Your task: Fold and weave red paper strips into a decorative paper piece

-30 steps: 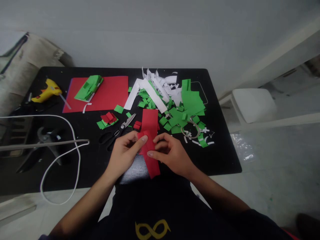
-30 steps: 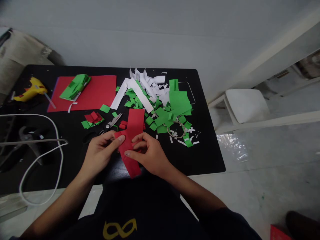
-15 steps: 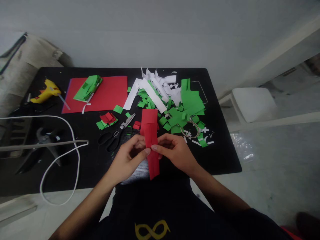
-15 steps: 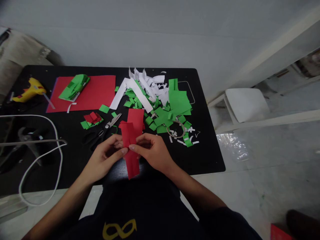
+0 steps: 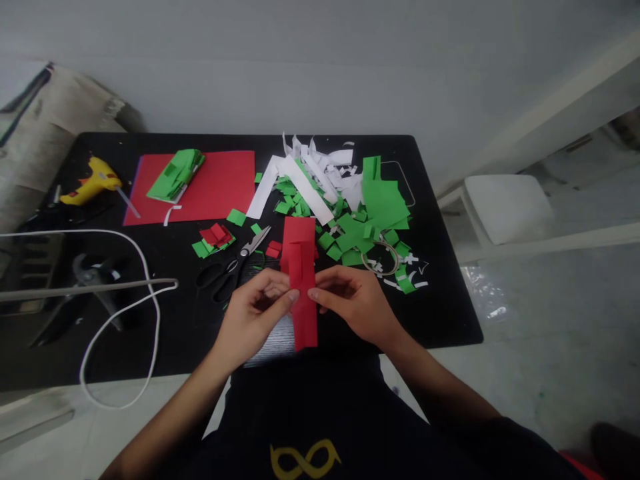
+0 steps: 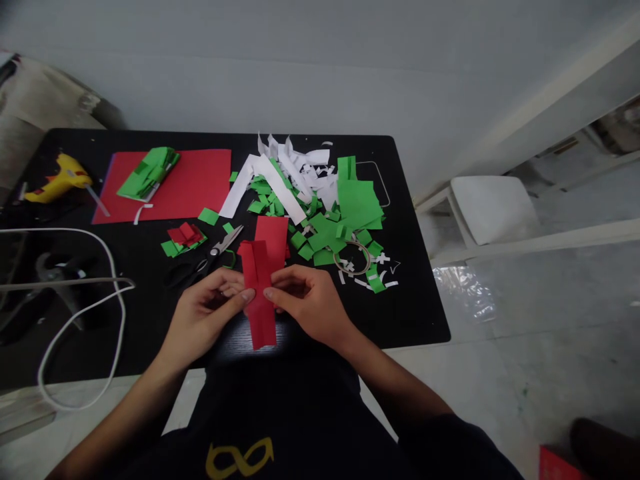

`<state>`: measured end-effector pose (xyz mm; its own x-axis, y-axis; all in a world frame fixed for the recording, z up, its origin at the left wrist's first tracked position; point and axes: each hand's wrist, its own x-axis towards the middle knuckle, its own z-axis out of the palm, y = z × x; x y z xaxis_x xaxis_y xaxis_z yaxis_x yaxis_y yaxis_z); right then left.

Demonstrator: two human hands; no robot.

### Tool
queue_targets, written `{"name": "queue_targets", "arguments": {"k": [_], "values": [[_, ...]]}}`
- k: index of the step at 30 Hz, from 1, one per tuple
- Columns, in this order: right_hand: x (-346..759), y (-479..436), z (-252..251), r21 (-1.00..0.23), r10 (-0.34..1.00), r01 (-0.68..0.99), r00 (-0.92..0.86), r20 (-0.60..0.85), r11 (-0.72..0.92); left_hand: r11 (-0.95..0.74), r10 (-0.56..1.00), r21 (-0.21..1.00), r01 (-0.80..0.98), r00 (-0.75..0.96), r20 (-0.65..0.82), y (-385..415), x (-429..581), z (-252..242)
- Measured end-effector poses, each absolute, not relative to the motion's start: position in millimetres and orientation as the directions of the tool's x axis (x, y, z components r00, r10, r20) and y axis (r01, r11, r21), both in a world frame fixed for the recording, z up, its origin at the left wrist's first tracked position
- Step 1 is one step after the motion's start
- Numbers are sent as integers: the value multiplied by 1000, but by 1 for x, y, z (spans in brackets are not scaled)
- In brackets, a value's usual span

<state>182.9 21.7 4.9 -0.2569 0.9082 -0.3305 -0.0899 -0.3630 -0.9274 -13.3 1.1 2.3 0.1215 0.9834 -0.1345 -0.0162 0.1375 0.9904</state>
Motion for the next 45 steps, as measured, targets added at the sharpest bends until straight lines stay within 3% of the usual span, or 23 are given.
{"name": "queue_targets", "arguments": {"k": [12,21,29,38,42,45], "values": [[181,19,2,-963,955,-171,-246,-165,-211,-44,995,998,36,91,40,0,-18,2],[181,19,3,-971,955,-152,-260,-141,-185,-32,997,998,62,75,28,2,-16,5],[187,19,7,-985,946,-118,-311,-87,-129,-200,968,967,157,186,170,0,-24,1],[180,11,10,-979,972,-174,-225,-65,-105,-415,896,875,248,281,344,1,-30,4],[177,7,9,-985,986,-149,-155,-64,-87,-367,910,906,211,283,303,-5,-32,3],[175,5,9,-987,990,-148,-136,-38,-58,-250,962,966,69,130,240,-10,-26,0]]}}
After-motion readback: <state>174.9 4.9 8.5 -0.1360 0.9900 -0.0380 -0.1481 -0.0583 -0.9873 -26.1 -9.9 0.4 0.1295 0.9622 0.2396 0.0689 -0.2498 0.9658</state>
